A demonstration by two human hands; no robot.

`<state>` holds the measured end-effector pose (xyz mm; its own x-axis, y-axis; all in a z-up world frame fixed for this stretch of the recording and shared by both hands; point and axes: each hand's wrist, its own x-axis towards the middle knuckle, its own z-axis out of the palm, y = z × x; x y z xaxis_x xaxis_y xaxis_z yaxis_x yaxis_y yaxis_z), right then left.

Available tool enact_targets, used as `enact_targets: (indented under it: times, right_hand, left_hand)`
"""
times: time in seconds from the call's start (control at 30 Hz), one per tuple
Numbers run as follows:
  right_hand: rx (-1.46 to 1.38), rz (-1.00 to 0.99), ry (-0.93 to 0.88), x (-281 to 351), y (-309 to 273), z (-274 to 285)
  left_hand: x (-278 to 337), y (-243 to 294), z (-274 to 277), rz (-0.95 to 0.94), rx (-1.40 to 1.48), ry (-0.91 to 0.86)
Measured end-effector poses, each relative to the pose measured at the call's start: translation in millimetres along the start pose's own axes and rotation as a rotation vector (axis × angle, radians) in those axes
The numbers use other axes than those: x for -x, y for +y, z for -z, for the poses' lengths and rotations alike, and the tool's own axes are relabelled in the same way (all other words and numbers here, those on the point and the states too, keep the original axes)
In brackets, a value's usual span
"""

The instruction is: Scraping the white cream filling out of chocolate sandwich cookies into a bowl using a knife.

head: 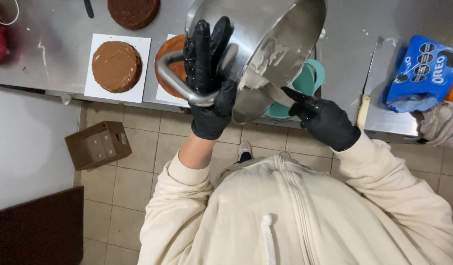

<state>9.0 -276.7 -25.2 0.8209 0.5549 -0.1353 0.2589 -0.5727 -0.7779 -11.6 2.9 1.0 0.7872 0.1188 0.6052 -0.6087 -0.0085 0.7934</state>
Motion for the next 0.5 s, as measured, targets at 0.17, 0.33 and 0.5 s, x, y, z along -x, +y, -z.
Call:
enact_targets:
  times: [0.17,0.33,0.5]
  right_hand:
    - [-0.221,-0.02,-0.078,2.3,-0.2,-25.9]
    - [-0.803,-0.154,-0.18,7.5,-10.9,-42.1]
    - [-0.94,-0.171,-0.091,18.3,-11.7,-44.2]
  left_hand:
    - [6.9,7.1,-7.3,0.014,0.064,0.021]
    - [9.1,5.1,-4.6,0.009,0.058,0.052]
    - [4.0,19.1,4.3,0.047,0.241,0.156]
